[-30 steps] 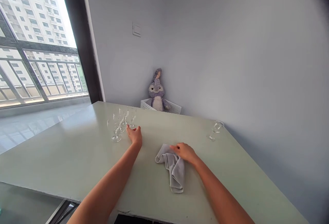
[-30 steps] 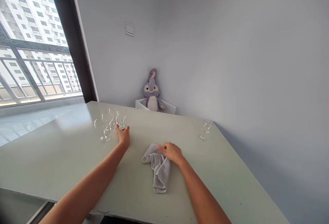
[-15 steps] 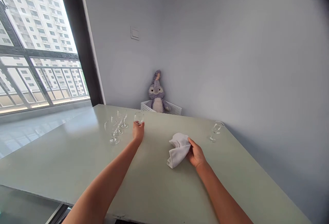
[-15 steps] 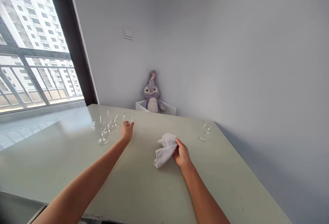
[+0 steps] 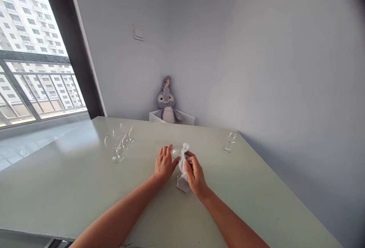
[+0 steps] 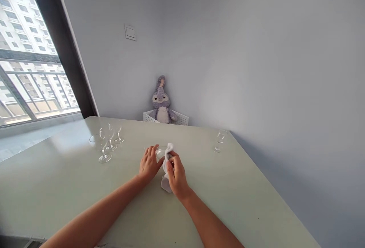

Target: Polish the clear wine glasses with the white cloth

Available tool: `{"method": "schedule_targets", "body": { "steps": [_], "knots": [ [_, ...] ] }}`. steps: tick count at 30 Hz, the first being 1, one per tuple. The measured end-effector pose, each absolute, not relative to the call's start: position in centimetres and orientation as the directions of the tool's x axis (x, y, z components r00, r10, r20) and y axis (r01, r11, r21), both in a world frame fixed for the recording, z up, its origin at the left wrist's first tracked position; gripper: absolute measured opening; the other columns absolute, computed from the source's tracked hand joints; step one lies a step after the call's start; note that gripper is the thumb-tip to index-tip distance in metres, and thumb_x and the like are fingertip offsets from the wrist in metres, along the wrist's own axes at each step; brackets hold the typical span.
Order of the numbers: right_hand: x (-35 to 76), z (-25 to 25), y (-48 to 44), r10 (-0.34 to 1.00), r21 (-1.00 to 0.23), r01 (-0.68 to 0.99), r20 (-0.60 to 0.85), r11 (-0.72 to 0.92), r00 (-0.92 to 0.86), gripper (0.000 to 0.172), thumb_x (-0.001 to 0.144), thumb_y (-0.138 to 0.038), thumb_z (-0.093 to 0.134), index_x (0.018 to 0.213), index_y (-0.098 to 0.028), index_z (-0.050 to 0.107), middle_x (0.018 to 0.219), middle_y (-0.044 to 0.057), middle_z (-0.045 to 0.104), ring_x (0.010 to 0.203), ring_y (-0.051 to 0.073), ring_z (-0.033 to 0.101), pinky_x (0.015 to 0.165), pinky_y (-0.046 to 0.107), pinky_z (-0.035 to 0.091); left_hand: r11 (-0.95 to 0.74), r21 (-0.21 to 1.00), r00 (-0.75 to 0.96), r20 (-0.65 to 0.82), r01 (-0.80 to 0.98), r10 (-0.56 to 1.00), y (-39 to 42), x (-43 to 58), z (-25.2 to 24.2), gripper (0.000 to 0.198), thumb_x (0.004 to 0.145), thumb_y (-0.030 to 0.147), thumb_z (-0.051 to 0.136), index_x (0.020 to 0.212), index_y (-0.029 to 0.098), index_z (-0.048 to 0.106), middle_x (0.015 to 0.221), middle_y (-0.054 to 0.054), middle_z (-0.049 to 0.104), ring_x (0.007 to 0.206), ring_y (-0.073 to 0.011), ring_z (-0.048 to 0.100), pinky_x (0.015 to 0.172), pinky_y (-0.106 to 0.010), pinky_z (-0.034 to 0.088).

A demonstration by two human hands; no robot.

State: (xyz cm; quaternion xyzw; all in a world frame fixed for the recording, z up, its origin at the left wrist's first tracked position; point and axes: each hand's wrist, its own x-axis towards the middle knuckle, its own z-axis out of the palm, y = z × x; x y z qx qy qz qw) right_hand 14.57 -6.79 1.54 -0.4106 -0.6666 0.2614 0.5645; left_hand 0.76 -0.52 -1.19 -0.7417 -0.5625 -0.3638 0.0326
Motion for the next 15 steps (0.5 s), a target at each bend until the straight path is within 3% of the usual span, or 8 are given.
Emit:
{"method": "schedule_targets", "body": {
  "steps": [6, 11, 15],
  "knots": [
    [13.3, 1.2, -7.0, 0.938, -0.944, 0.013, 0.327, 0.331, -0.111, 0.037, 0.083, -0.039, 0.046, 0.116, -0.023, 0.040, 0.100, 0.006, 0.056, 0.084, 0.018, 0.053, 0.074, 0.030, 0.042, -0.344, 0.332, 0.119, 0.545, 0.878, 0.830, -0.7, 0.0, -0.9, 0.040, 0.079, 0.033, 0.048, 0.115, 0.020, 0.041, 0.103, -0.007, 0.051, 0.099, -0.0236, 0.045, 0.084, -0.036, 0.036],
    [13.6, 1.1, -6.6, 0.946, -0.971, -0.040, 0.240, 0.237, -0.218, 0.039, 0.078, -0.036, 0.053, 0.115, -0.024, 0.049, 0.100, 0.004, 0.058, 0.092, 0.019, 0.052, 0.082, 0.031, 0.041, -0.440, 0.211, 0.268, 0.547, 0.873, 0.793, -1.0, 0.1, -1.0, 0.031, 0.076, 0.023, 0.050, 0.107, 0.018, 0.046, 0.101, -0.008, 0.053, 0.091, -0.0231, 0.046, 0.078, -0.035, 0.038],
    [14.5, 0.5, -5.6, 0.953, -0.984, -0.079, 0.177, 0.162, -0.247, 0.033, 0.075, -0.035, 0.058, 0.105, -0.022, 0.058, 0.087, 0.002, 0.061, 0.081, 0.017, 0.054, 0.076, 0.029, 0.041, -0.483, 0.127, 0.352, 0.532, 0.866, 0.770, -1.5, 0.6, -0.8, 0.028, 0.075, 0.017, 0.050, 0.103, 0.018, 0.049, 0.095, -0.008, 0.055, 0.089, -0.0240, 0.046, 0.077, -0.036, 0.037]
  ]
}}
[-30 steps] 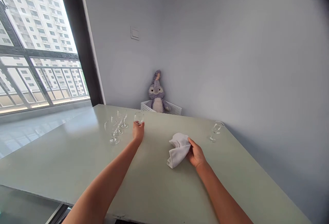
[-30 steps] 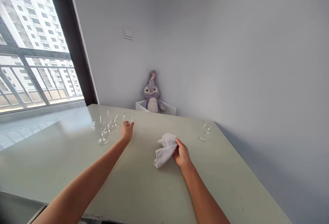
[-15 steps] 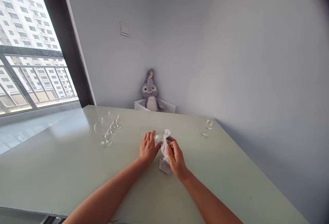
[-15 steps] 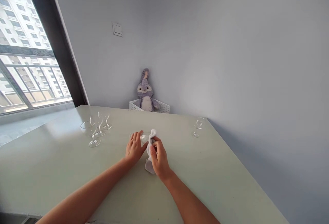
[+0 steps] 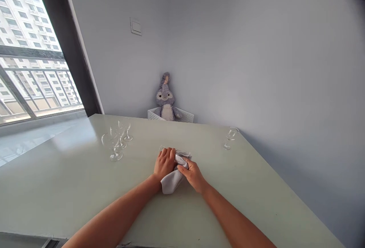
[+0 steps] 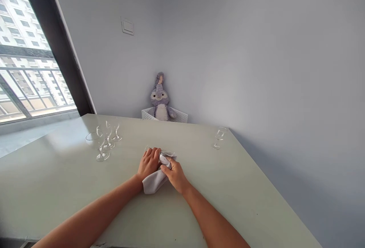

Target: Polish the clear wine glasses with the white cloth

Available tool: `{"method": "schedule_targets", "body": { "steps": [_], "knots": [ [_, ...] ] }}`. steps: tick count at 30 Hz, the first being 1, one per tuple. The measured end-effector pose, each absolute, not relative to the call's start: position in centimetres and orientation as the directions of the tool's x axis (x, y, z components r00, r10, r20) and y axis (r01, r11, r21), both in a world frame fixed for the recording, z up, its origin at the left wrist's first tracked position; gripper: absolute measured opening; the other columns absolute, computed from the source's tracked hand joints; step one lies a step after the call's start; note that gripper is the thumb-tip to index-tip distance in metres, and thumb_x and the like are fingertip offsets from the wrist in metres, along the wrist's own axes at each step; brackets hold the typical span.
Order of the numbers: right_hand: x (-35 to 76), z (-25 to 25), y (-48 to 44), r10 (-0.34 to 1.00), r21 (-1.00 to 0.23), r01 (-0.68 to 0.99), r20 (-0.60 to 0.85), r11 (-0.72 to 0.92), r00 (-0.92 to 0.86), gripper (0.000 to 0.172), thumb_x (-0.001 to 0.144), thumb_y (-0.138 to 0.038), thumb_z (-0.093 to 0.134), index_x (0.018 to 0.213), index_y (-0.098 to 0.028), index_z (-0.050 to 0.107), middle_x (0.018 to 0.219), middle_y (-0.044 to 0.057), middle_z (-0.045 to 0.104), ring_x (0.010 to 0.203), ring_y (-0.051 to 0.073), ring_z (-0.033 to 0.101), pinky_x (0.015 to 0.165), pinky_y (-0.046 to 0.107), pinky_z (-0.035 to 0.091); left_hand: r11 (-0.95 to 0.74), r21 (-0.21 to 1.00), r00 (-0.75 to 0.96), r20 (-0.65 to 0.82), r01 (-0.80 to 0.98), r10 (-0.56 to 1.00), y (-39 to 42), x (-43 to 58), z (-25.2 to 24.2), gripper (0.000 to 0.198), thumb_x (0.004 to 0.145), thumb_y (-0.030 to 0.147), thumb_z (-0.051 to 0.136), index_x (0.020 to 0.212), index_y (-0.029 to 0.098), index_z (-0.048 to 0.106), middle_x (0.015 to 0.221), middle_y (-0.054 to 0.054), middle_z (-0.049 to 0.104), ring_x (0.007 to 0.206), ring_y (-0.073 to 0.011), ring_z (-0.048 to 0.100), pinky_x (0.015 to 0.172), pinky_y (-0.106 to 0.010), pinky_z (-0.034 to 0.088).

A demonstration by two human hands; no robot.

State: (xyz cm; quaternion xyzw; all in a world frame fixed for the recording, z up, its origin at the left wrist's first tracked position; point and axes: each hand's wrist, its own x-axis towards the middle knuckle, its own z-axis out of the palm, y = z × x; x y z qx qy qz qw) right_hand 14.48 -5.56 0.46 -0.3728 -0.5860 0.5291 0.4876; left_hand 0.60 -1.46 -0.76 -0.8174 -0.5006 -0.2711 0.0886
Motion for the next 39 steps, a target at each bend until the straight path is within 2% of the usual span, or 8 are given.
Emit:
{"method": "schedule_targets", "body": {
  "steps": [8, 12, 16, 19, 22, 25, 33, 39],
  "knots": [
    [17.3, 1.3, -4.2, 0.948, -0.948, -0.298, -0.014, -0.113, -0.317, 0.032, 0.068, -0.039, 0.065, 0.090, -0.016, 0.062, 0.067, 0.000, 0.055, 0.055, 0.009, 0.045, 0.054, 0.022, 0.036, -0.611, 0.232, 0.457, 0.481, 0.757, 0.748, -1.3, -0.7, 1.3, 0.031, 0.075, 0.045, 0.054, 0.097, 0.023, 0.054, 0.083, -0.006, 0.059, 0.084, -0.0214, 0.053, 0.095, -0.039, 0.026],
    [18.6, 2.6, -4.7, 0.896, -0.999, -0.049, 0.033, 0.012, -0.443, 0.032, 0.062, -0.034, 0.070, 0.088, -0.016, 0.065, 0.068, -0.001, 0.054, 0.058, 0.009, 0.045, 0.053, 0.021, 0.033, -0.541, 0.535, 0.524, 0.201, 0.649, 0.828, -1.1, -1.2, 1.6, 0.040, 0.073, 0.059, 0.047, 0.079, 0.020, 0.055, 0.065, -0.002, 0.058, 0.060, -0.0154, 0.053, 0.066, -0.028, 0.039],
    [19.7, 3.2, -4.8, 0.841, -0.996, 0.084, -0.040, 0.006, -0.539, 0.028, 0.061, -0.036, 0.070, 0.078, -0.014, 0.067, 0.061, -0.002, 0.052, 0.054, 0.009, 0.042, 0.049, 0.021, 0.031, -0.345, 0.820, 0.740, -0.135, 0.456, 0.659, -1.3, -1.3, 1.7, 0.054, 0.080, 0.062, 0.026, 0.070, 0.016, 0.052, 0.053, 0.000, 0.054, 0.045, -0.0106, 0.048, 0.047, -0.022, 0.035],
    [19.7, 2.6, -4.3, 0.888, -0.999, 0.015, -0.038, -0.035, -0.459, 0.029, 0.060, -0.037, 0.071, 0.077, -0.013, 0.066, 0.060, -0.001, 0.053, 0.052, 0.009, 0.043, 0.049, 0.021, 0.032, -0.421, 0.746, 0.657, -0.030, 0.517, 0.753, -1.7, -0.7, 1.6, 0.052, 0.081, 0.060, 0.027, 0.083, 0.017, 0.057, 0.065, -0.003, 0.060, 0.057, -0.0140, 0.054, 0.055, -0.024, 0.038],
    [18.7, 1.3, -3.7, 0.955, -0.977, -0.171, -0.078, -0.131, -0.287, 0.033, 0.062, -0.039, 0.070, 0.083, -0.015, 0.063, 0.067, 0.001, 0.057, 0.055, 0.010, 0.047, 0.051, 0.022, 0.036, -0.582, 0.459, 0.504, 0.293, 0.672, 0.813, -1.8, -0.3, 1.5, 0.046, 0.075, 0.054, 0.047, 0.110, 0.023, 0.053, 0.088, -0.007, 0.062, 0.082, -0.0215, 0.055, 0.073, -0.031, 0.038],
    [17.5, 0.4, -3.5, 0.966, -0.928, -0.313, -0.140, -0.205, -0.216, 0.034, 0.065, -0.042, 0.067, 0.086, -0.017, 0.061, 0.070, 0.001, 0.058, 0.056, 0.010, 0.049, 0.054, 0.023, 0.039, -0.610, 0.302, 0.504, 0.362, 0.732, 0.784, -1.5, -0.5, 1.7, 0.046, 0.074, 0.049, 0.053, 0.113, 0.024, 0.053, 0.084, -0.008, 0.062, 0.084, -0.0235, 0.054, 0.080, -0.035, 0.034],
    [18.4, 3.2, -5.2, 0.855, -0.989, 0.122, 0.004, 0.079, -0.518, 0.023, 0.063, -0.026, 0.067, 0.085, -0.018, 0.066, 0.070, -0.002, 0.058, 0.064, 0.012, 0.050, 0.060, 0.024, 0.039, -0.272, 0.841, 0.663, -0.131, 0.468, 0.737, -0.9, -2.5, 3.4, 0.048, 0.072, 0.061, 0.045, 0.079, 0.017, 0.062, 0.058, 0.001, 0.053, 0.048, -0.0091, 0.044, 0.045, -0.020, 0.030],
    [19.4, 3.2, -4.2, 0.855, -0.853, 0.311, 0.257, 0.420, -0.451, 0.023, 0.070, -0.014, 0.053, 0.084, -0.022, 0.069, 0.091, 0.003, 0.064, 0.092, 0.020, 0.053, 0.083, 0.035, 0.040, -0.032, 0.951, 0.732, -0.215, 0.307, 0.646, -0.6, -2.6, 3.2, 0.047, 0.073, 0.059, 0.044, 0.070, 0.014, 0.056, 0.053, 0.002, 0.049, 0.043, -0.0067, 0.041, 0.045, -0.020, 0.030]
  ]
}}
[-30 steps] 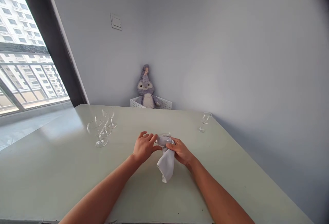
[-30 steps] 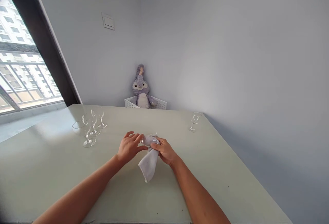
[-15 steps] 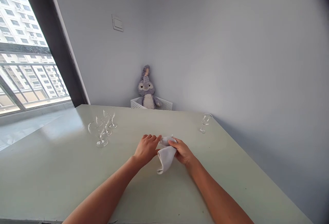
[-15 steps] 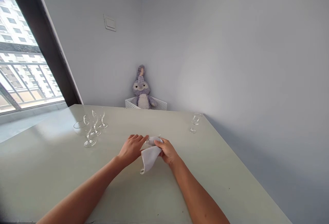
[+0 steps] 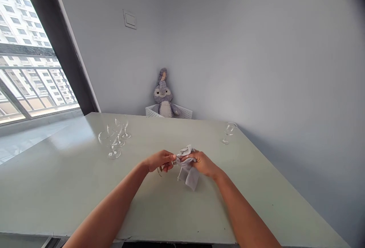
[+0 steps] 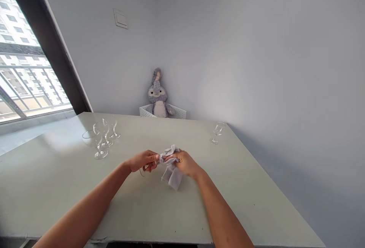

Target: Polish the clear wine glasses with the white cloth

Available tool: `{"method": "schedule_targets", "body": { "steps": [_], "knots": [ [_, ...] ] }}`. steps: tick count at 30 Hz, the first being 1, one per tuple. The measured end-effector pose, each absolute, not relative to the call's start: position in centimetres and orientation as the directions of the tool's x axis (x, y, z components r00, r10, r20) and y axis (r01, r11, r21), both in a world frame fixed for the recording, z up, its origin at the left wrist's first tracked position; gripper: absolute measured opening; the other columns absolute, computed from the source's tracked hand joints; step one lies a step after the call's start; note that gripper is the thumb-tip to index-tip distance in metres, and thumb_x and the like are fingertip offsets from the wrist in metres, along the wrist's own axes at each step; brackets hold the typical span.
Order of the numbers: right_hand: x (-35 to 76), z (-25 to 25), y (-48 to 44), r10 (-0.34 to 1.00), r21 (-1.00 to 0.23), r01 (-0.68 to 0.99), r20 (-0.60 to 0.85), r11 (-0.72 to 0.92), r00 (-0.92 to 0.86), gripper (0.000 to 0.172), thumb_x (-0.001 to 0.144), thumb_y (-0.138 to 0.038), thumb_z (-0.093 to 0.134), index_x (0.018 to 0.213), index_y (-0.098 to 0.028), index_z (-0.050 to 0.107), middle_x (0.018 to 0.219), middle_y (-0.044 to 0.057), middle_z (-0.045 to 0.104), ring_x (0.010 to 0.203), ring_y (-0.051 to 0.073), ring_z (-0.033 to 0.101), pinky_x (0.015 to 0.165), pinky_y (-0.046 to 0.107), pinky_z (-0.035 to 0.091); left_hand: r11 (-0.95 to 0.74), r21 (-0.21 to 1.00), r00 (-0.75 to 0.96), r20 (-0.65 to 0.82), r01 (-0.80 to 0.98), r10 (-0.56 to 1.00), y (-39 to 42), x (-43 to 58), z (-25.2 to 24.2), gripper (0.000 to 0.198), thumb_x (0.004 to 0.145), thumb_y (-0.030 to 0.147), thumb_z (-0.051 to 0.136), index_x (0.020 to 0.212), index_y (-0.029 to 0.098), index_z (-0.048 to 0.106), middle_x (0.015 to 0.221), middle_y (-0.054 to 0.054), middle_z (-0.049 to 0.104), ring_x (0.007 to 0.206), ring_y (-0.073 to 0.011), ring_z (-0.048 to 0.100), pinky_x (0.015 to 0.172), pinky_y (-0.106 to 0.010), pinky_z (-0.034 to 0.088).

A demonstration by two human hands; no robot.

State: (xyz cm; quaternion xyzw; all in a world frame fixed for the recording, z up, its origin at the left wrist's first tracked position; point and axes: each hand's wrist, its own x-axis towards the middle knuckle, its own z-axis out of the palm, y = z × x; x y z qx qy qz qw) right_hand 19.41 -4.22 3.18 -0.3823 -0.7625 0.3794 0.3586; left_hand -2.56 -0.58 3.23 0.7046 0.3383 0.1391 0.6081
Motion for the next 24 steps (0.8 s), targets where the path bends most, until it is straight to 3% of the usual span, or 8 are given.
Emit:
{"method": "schedule_targets", "body": {
  "steps": [6, 9, 13, 15, 17, 19, 21, 24],
  "knots": [
    [21.0, 2.6, -3.3, 0.823, -0.705, 0.565, 0.563, 0.428, 0.080, 0.041, 0.077, -0.012, 0.039, 0.111, -0.027, 0.057, 0.116, 0.002, 0.056, 0.110, 0.020, 0.047, 0.095, 0.040, 0.033, -0.022, 0.935, 0.504, -0.171, 0.355, 0.847, 0.6, -2.7, 1.8, 0.042, 0.069, 0.047, 0.054, 0.098, 0.017, 0.059, 0.063, 0.003, 0.052, 0.049, -0.0066, 0.042, 0.050, -0.021, 0.032],
    [19.2, 2.5, -4.2, 0.750, -0.524, 0.653, 0.653, 0.547, -0.105, 0.043, 0.081, -0.024, 0.044, 0.125, -0.026, 0.045, 0.127, 0.005, 0.048, 0.120, 0.024, 0.037, 0.101, 0.045, 0.024, -0.102, 0.879, 0.449, -0.135, 0.465, 0.883, 0.9, -2.5, 1.0, 0.039, 0.073, 0.041, 0.049, 0.103, 0.018, 0.056, 0.066, 0.002, 0.054, 0.050, -0.0083, 0.044, 0.050, -0.022, 0.033],
    [16.2, 1.7, -5.0, 0.669, -0.332, 0.614, 0.577, 0.716, -0.469, 0.035, 0.083, -0.027, 0.047, 0.117, -0.024, 0.053, 0.115, 0.006, 0.058, 0.123, 0.027, 0.033, 0.104, 0.049, 0.015, -0.285, 0.717, 0.446, -0.041, 0.636, 0.894, -0.1, -1.2, 0.4, 0.019, 0.071, 0.032, 0.050, 0.067, 0.016, 0.060, 0.055, 0.000, 0.051, 0.051, -0.0123, 0.047, 0.052, -0.025, 0.034],
    [16.0, 1.3, -4.7, 0.713, -0.383, 0.639, 0.579, 0.667, -0.397, 0.029, 0.083, -0.027, 0.045, 0.108, -0.022, 0.059, 0.106, 0.008, 0.062, 0.115, 0.027, 0.043, 0.102, 0.049, 0.019, -0.382, 0.636, 0.458, 0.049, 0.671, 0.888, -1.1, -0.5, 0.5, 0.016, 0.070, 0.030, 0.053, 0.062, 0.018, 0.058, 0.058, -0.001, 0.053, 0.057, -0.0145, 0.049, 0.056, -0.026, 0.034],
    [16.8, 1.2, -4.2, 0.818, -0.572, 0.618, 0.530, 0.539, -0.224, 0.026, 0.083, -0.033, 0.045, 0.092, -0.020, 0.065, 0.094, 0.009, 0.066, 0.099, 0.026, 0.054, 0.095, 0.044, 0.031, -0.553, 0.475, 0.539, 0.181, 0.684, 0.823, -2.0, 0.0, 0.7, 0.013, 0.074, 0.029, 0.051, 0.076, 0.020, 0.060, 0.065, -0.002, 0.057, 0.063, -0.0159, 0.052, 0.061, -0.027, 0.035],
    [18.1, 1.3, -3.7, 0.940, -0.836, 0.440, 0.334, 0.329, -0.070, 0.032, 0.080, -0.042, 0.046, 0.074, -0.017, 0.065, 0.076, 0.007, 0.066, 0.080, 0.024, 0.060, 0.079, 0.037, 0.043, -0.695, 0.285, 0.636, 0.281, 0.660, 0.719, -2.7, 0.4, 0.9, 0.024, 0.078, 0.027, 0.047, 0.100, 0.023, 0.056, 0.070, -0.003, 0.059, 0.065, -0.0166, 0.054, 0.065, -0.028, 0.036],
    [19.1, 1.5, -3.2, 0.997, -0.991, 0.116, 0.066, 0.069, -0.033, 0.037, 0.076, -0.049, 0.049, 0.065, -0.016, 0.062, 0.061, 0.004, 0.063, 0.065, 0.022, 0.061, 0.064, 0.032, 0.045, -0.741, 0.191, 0.667, 0.335, 0.644, 0.666, -3.1, 0.6, 0.8, 0.036, 0.082, 0.026, 0.043, 0.117, 0.023, 0.047, 0.072, -0.003, 0.059, 0.065, -0.0168, 0.054, 0.065, -0.029, 0.036],
    [19.3, 1.5, -2.9, 0.983, -0.916, -0.357, -0.176, -0.184, -0.055, 0.038, 0.071, -0.053, 0.054, 0.067, -0.015, 0.060, 0.057, 0.004, 0.062, 0.057, 0.020, 0.060, 0.058, 0.031, 0.046, -0.700, 0.240, 0.593, 0.392, 0.672, 0.703, -3.2, 1.1, 0.4, 0.038, 0.083, 0.027, 0.042, 0.121, 0.024, 0.043, 0.074, -0.002, 0.060, 0.065, -0.0159, 0.054, 0.065, -0.028, 0.037]
  ]
}}
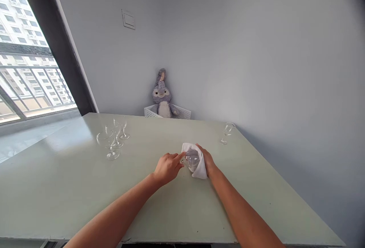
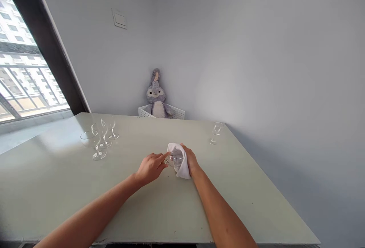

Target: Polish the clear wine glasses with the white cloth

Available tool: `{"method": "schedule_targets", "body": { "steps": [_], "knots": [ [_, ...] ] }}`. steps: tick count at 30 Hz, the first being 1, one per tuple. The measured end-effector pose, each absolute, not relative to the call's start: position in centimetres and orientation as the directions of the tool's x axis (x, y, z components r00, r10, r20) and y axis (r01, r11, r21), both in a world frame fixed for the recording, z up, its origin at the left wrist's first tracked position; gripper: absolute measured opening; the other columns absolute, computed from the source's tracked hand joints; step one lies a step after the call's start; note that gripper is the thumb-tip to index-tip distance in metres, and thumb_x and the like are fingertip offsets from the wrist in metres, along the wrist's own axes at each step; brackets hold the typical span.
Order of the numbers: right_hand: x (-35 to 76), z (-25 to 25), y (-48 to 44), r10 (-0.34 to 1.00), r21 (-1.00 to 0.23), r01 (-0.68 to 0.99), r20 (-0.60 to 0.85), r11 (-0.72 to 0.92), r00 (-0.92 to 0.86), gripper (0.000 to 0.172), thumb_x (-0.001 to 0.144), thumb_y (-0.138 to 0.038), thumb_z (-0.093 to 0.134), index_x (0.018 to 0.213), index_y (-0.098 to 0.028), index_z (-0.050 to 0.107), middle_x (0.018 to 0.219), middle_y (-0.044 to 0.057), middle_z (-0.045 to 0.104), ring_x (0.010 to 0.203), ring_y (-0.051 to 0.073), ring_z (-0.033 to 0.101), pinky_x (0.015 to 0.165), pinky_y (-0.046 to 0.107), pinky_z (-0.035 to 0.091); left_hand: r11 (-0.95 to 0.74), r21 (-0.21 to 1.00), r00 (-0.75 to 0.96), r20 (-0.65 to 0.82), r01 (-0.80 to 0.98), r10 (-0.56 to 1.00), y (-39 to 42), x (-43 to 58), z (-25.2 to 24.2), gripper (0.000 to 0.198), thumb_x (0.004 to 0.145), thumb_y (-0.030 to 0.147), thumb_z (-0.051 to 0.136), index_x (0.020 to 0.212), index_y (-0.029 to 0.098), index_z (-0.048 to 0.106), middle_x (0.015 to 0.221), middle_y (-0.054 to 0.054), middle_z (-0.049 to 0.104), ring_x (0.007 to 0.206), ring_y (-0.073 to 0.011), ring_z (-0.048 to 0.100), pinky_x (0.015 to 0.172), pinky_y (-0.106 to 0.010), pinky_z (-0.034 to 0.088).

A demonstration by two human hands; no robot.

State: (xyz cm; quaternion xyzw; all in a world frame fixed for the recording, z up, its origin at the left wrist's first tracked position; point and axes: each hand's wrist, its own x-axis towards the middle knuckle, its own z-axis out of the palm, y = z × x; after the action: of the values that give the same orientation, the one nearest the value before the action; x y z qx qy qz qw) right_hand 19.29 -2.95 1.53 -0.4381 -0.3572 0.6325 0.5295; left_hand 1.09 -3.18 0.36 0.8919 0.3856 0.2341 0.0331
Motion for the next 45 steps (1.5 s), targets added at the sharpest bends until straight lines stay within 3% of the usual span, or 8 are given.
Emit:
{"method": "schedule_targets", "body": {
  "steps": [4, 9, 17, 26, 31, 35, 39, 45],
  "knots": [
    [17.4, 1.3, -3.5, 0.971, -0.787, -0.587, -0.239, -0.190, 0.005, 0.047, 0.071, -0.063, 0.047, 0.074, -0.018, 0.059, 0.065, 0.005, 0.063, 0.064, 0.021, 0.060, 0.059, 0.033, 0.047, -0.554, 0.522, 0.399, 0.387, 0.648, 0.831, -3.2, 2.0, -0.4, 0.037, 0.083, 0.028, 0.043, 0.120, 0.026, 0.044, 0.076, 0.000, 0.059, 0.066, -0.0141, 0.053, 0.060, -0.025, 0.037],
    [14.3, 1.4, -5.8, 0.996, -0.894, -0.441, -0.086, -0.085, -0.017, 0.053, 0.075, -0.066, 0.037, 0.090, -0.020, 0.059, 0.073, 0.006, 0.062, 0.071, 0.022, 0.059, 0.060, 0.032, 0.046, -0.387, 0.792, 0.200, 0.331, 0.472, 0.922, -4.0, 3.2, -0.8, 0.030, 0.084, 0.026, 0.039, 0.111, 0.023, 0.050, 0.085, -0.002, 0.056, 0.067, -0.0128, 0.053, 0.061, -0.025, 0.041],
    [13.4, 0.7, -5.9, 1.000, -0.956, -0.291, 0.016, 0.018, 0.009, 0.033, 0.073, -0.045, 0.058, 0.088, -0.016, 0.055, 0.069, 0.001, 0.056, 0.062, 0.014, 0.052, 0.056, 0.025, 0.041, -0.534, 0.750, 0.223, 0.486, 0.390, 0.845, -4.6, 2.7, 0.6, 0.037, 0.074, 0.021, 0.053, 0.109, 0.030, 0.056, 0.125, -0.006, 0.043, 0.116, -0.0257, 0.038, 0.094, -0.041, 0.031],
    [15.1, 0.6, -5.7, 0.871, -0.895, -0.305, -0.160, -0.327, -0.464, 0.031, 0.068, -0.044, 0.064, 0.076, -0.014, 0.058, 0.065, 0.001, 0.055, 0.056, 0.010, 0.049, 0.056, 0.024, 0.037, 0.193, 0.917, 0.541, 0.029, -0.350, 0.841, -2.6, 1.0, 1.6, 0.056, 0.071, 0.044, 0.059, 0.118, 0.020, 0.041, 0.102, -0.011, 0.061, 0.087, -0.0217, 0.059, 0.080, -0.036, 0.042],
    [15.3, 0.9, -5.6, 0.920, -0.994, 0.107, -0.074, -0.035, -0.386, 0.027, 0.077, -0.042, 0.053, 0.079, -0.016, 0.058, 0.072, 0.002, 0.059, 0.064, 0.015, 0.053, 0.061, 0.027, 0.038, 0.148, 0.926, 0.445, 0.025, -0.348, 0.895, -2.8, 1.2, 1.8, 0.049, 0.065, 0.037, 0.068, 0.104, 0.018, 0.044, 0.092, -0.009, 0.063, 0.080, -0.0174, 0.059, 0.074, -0.030, 0.042],
    [15.5, 1.3, -5.5, 0.968, -0.606, 0.756, 0.190, 0.246, -0.163, 0.018, 0.082, -0.030, 0.045, 0.085, -0.017, 0.058, 0.073, 0.004, 0.061, 0.067, 0.018, 0.053, 0.063, 0.029, 0.035, 0.094, 0.936, 0.284, 0.007, -0.340, 0.959, -3.1, 2.0, 1.6, 0.052, 0.062, 0.037, 0.070, 0.102, 0.019, 0.043, 0.094, -0.007, 0.063, 0.081, -0.0156, 0.058, 0.073, -0.027, 0.041],
    [15.1, 1.6, -6.0, 0.891, -0.154, 0.939, 0.392, 0.309, -0.229, 0.014, 0.081, -0.018, 0.044, 0.087, -0.017, 0.056, 0.077, 0.007, 0.062, 0.076, 0.020, 0.052, 0.071, 0.032, 0.032, 0.109, 0.955, 0.131, -0.074, -0.277, 0.989, -3.0, 2.2, 1.5, 0.048, 0.064, 0.042, 0.066, 0.100, 0.019, 0.045, 0.086, -0.005, 0.064, 0.082, -0.0158, 0.058, 0.071, -0.027, 0.041],
    [15.0, 1.6, -5.8, 0.863, -0.149, 0.943, 0.464, 0.299, -0.200, 0.012, 0.075, -0.016, 0.049, 0.084, -0.019, 0.056, 0.084, 0.009, 0.060, 0.079, 0.022, 0.048, 0.072, 0.034, 0.030, 0.029, 0.935, 0.063, -0.008, -0.353, 0.998, -3.0, 2.1, 1.8, 0.053, 0.062, 0.037, 0.069, 0.103, 0.018, 0.043, 0.092, -0.008, 0.064, 0.090, -0.0179, 0.058, 0.080, -0.032, 0.041]
  ]
}}
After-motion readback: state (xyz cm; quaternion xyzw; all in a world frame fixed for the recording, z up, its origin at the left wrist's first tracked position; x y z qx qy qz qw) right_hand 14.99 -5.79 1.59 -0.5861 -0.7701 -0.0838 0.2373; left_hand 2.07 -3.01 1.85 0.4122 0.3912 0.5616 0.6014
